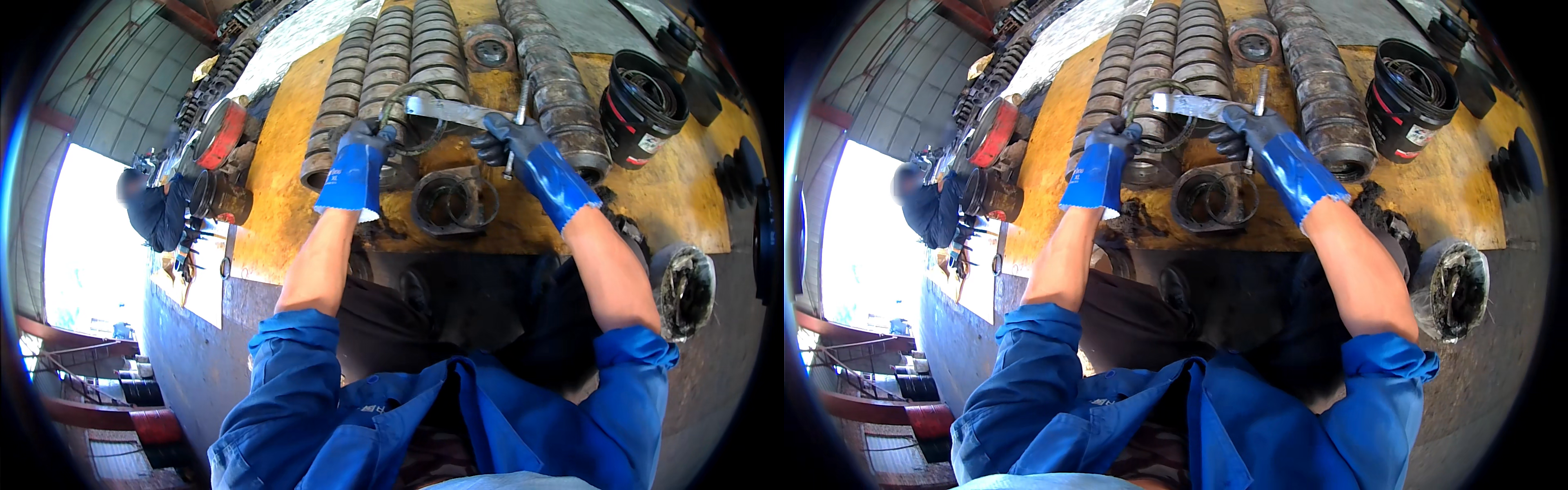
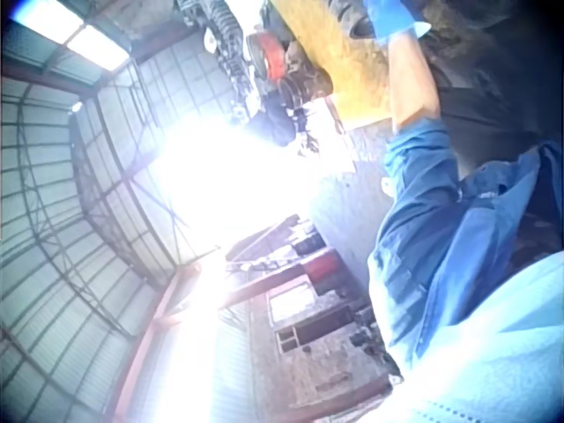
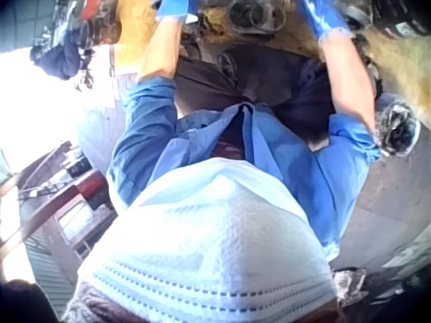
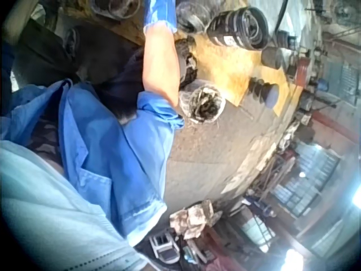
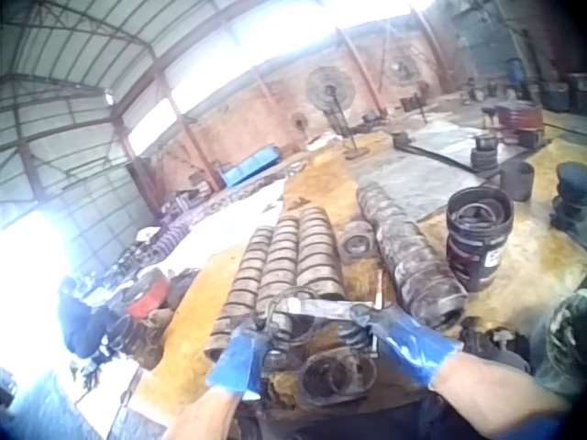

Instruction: The person scrapes grease and residue from metal rings using a scraper, hammers a part into place, and measures a metal ring with a caliper while seated on the floor.

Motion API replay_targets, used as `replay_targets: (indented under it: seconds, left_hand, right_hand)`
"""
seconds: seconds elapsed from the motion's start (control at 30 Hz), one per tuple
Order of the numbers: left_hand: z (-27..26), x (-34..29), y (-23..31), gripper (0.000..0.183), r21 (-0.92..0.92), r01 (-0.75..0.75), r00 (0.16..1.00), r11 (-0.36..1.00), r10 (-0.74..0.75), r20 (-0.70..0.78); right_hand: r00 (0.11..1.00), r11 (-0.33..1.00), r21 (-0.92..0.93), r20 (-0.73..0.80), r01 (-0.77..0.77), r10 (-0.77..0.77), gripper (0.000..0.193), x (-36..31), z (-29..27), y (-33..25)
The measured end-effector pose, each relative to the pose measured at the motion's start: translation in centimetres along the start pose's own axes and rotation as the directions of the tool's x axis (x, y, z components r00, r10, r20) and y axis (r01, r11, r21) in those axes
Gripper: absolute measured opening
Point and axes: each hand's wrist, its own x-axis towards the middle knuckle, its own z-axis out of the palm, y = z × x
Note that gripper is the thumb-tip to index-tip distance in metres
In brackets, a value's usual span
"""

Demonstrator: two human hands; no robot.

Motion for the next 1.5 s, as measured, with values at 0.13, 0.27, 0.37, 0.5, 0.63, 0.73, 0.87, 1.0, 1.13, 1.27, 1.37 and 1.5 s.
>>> replay_targets:
  seconds: [0.13,0.27,0.37,0.5,0.63,0.73,0.87,1.0,1.13,1.27,1.37,1.5]
  left_hand:
    - [-2.3,0.3,-1.1,0.022,-0.419,0.102,0.99,0.902,-0.133,-0.045]
    - [-4.0,2.0,-4.9,0.029,-0.73,0.066,0.996,0.681,-0.088,0.008]
    - [-3.6,2.4,-5.7,0.033,-0.971,0.007,0.993,0.237,0.114,0.035]
    - [-1.6,3.5,-4.4,0.02,-0.91,0.156,0.988,-0.384,0.059,0.144]
    - [-1.8,1.9,-1.6,0.02,-0.89,0.178,0.949,-0.421,0.312,0.042]
    - [-1.8,0.6,0.5,0.022,-0.911,0.119,0.963,-0.394,0.268,0.01]
    - [-1.2,0.0,1.2,0.023,-0.872,0.202,0.947,-0.445,0.317,0.057]
    - [-1.3,0.0,0.7,0.027,-0.824,0.233,0.959,-0.517,0.263,0.105]
    - [-0.8,-0.5,1.0,0.033,-0.837,0.242,0.926,-0.49,0.375,0.049]
    - [-0.3,-0.7,1.3,0.041,-0.846,0.243,0.885,-0.474,0.465,-0.006]
    - [-0.1,-1.0,1.5,0.042,-0.85,0.236,0.863,-0.471,0.503,-0.039]
    - [0.4,-0.6,1.3,0.043,-0.866,0.218,0.83,-0.451,0.553,-0.079]
  right_hand:
    - [0.996,0.993,0.073,-0.033,0.09,-0.088,0.035,-0.8,-0.5,-2.2]
    - [0.949,0.869,0.425,0.063,0.254,-0.308,0.037,0.2,-1.3,-3.5]
    - [0.939,0.884,0.344,0.016,0.317,-0.344,0.04,-0.3,0.6,-4.3]
    - [0.928,0.906,0.331,0.167,0.265,-0.332,0.032,0.0,2.8,-3.2]
    - [0.928,0.95,0.151,0.218,0.273,-0.301,0.028,0.4,5.1,-1.6]
    - [0.92,0.958,0.073,0.269,0.277,-0.287,0.029,0.3,6.1,-1.4]
    - [0.912,0.956,-0.032,0.311,0.29,-0.266,0.03,0.1,6.5,-1.6]
    - [0.882,0.934,-0.066,0.359,0.351,-0.306,0.03,-0.3,6.9,-1.8]
    - [0.878,0.914,-0.124,0.354,0.386,-0.323,0.028,-0.5,6.9,-2.0]
    - [0.852,0.897,-0.129,0.395,0.422,-0.344,0.029,0.4,6.2,-1.2]
    - [0.796,0.87,-0.078,0.451,0.487,-0.405,0.029,1.3,5.7,-0.2]
    - [0.775,0.841,-0.1,0.458,0.533,-0.437,0.029,1.7,5.5,0.1]
